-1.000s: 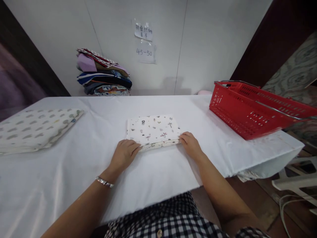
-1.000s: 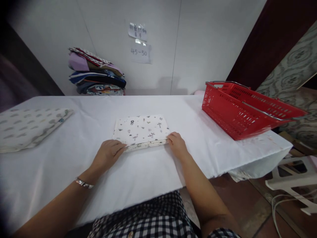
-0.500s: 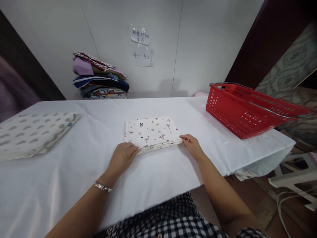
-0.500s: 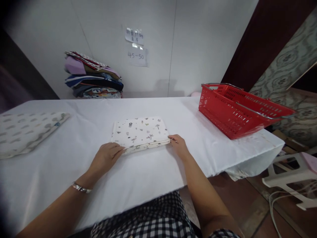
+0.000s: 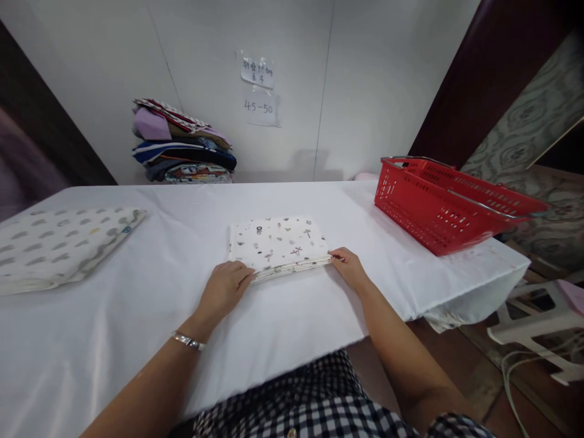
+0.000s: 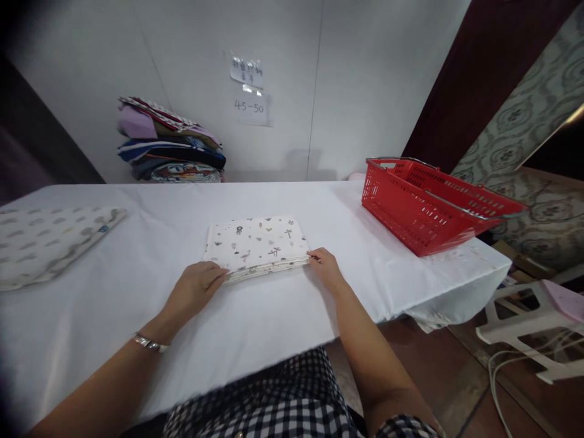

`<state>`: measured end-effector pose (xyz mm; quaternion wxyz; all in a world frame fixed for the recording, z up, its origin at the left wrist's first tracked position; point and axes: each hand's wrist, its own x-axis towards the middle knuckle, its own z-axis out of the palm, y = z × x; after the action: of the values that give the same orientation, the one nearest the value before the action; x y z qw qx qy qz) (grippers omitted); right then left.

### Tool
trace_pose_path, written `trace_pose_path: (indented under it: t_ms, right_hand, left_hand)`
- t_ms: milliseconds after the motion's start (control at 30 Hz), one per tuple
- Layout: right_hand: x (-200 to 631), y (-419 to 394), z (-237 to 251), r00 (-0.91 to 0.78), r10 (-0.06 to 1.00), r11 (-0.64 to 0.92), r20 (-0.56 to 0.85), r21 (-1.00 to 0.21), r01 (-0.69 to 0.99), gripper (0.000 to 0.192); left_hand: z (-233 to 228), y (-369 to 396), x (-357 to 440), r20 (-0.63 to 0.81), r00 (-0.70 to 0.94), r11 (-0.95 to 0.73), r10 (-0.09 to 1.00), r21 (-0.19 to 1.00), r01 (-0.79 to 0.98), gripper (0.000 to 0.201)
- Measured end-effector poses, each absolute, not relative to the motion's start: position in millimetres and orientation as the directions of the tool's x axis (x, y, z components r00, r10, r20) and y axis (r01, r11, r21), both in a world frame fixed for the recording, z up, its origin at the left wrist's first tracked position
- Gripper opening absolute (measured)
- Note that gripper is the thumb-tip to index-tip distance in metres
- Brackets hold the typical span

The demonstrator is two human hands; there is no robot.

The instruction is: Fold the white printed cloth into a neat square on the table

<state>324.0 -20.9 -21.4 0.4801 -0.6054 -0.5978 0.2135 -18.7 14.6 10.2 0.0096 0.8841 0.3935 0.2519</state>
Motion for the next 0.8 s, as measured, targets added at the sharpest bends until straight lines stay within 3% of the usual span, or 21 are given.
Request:
trace_pose_path:
  t_ms: [267, 400, 600, 800]
  right_hand:
    - [317.7, -26.9, -14.8, 0.156, 0.882, 0.217, 0.445, -0.677, 0.703, 0.023]
    - [317.9, -31.0, -16.7, 0.166, 0.901, 0.167, 0.402, -0.672, 0.721, 0.021]
    - [319.6, -34.1, -18.9, 0.124, 0.905, 0.212, 0.406, -0.685, 0.697, 0.020]
    - [316.0, -30.8, -15.2, 0.127, 0.906, 0.154, 0.404, -0.593, 0.791, 0.018]
  left_hand:
    - [9.9, 14.0, -18.1, 0.458, 0.554, -0.690, 0.695, 0.206, 0.694, 0.029]
    - [9.4, 14.6, -18.5, 0.466, 0.556, -0.693, 0.688, 0.196, 0.694, 0.030]
    - [10.8, 13.9, -18.6, 0.470, 0.556, -0.702, 0.686, 0.225, 0.676, 0.028]
    - [10.2, 12.8, -18.2, 0.449, 0.549, -0.686, 0.705, 0.235, 0.689, 0.026]
